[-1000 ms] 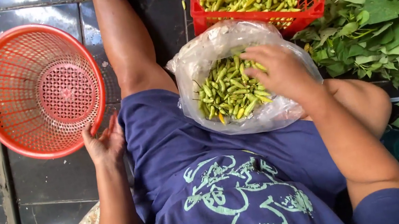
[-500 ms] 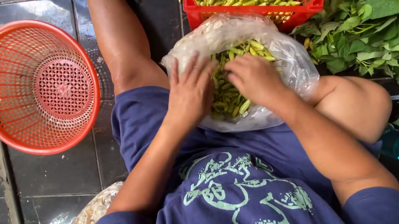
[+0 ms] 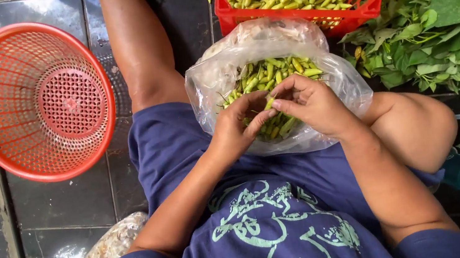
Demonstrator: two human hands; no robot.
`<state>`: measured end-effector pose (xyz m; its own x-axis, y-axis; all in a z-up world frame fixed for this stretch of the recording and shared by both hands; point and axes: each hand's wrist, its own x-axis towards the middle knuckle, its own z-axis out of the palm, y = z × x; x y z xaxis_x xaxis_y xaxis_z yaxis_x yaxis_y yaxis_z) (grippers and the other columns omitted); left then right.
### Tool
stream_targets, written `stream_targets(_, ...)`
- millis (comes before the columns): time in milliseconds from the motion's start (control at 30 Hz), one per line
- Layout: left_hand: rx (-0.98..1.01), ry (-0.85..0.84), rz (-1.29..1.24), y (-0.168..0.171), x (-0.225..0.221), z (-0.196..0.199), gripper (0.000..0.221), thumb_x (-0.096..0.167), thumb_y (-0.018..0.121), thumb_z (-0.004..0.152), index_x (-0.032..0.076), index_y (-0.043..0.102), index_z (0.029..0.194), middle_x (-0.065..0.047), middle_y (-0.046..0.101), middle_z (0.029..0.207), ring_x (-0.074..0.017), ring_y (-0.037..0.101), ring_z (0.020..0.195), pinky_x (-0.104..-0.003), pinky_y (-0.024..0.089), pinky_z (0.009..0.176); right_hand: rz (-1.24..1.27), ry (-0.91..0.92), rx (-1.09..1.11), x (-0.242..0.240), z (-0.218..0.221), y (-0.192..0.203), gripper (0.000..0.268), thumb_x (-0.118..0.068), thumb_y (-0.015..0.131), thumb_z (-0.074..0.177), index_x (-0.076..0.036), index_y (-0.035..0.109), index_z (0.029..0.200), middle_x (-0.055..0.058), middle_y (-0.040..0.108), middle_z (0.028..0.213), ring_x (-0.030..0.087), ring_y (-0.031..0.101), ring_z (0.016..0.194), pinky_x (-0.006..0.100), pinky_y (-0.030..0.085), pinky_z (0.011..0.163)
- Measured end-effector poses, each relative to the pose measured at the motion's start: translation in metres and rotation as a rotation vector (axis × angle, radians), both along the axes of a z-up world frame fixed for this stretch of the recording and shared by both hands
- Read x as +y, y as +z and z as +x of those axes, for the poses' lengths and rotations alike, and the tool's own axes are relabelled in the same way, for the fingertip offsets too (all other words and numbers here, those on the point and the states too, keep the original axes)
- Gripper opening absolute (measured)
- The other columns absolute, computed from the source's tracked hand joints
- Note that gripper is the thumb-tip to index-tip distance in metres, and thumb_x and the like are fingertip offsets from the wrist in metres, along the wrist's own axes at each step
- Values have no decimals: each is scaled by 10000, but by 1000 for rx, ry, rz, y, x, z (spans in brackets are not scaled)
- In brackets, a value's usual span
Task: Sorting green peppers by removing their stems and placing them into a plastic bag.
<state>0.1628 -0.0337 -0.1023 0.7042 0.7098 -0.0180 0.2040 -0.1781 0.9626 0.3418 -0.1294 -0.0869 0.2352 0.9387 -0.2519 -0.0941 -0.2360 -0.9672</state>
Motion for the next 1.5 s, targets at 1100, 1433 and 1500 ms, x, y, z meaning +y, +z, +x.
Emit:
stream_targets(1100, -628, 124, -956, -12, 40, -18, 228, 3, 525, 976, -11, 545, 1203, -207, 650, 1046, -225, 730, 877, -342, 667, 822, 400, 208, -1396, 29, -22, -45, 86, -126, 674, 913, -199, 699, 874, -12, 612, 1002, 201, 552, 956, 374, 433, 820)
stream_targets(1433, -337, 52, -568, -26, 23, -10, 249, 60, 566, 1036, -40, 610, 1260, -112, 674, 1004, -131, 692, 894, -294, 635, 843, 204, 12, -282, 11, -4, -19, 79, -113, 781, 952, -63, 755, 1007, 45, 759, 943, 120, 658, 881, 308, 539, 819)
stream_targets(1500, -250, -79, -606, -10, 17, -9, 231, 101, 663, 1010, -33, 641, 1197, -111, 686, 845, -136, 693, 754, -264, 615, 686, 136, -34, -128, 13, -8, -15, 89, -116, 752, 981, -28, 741, 985, 1, 709, 757, 44, 580, 765, 251, 525, 777)
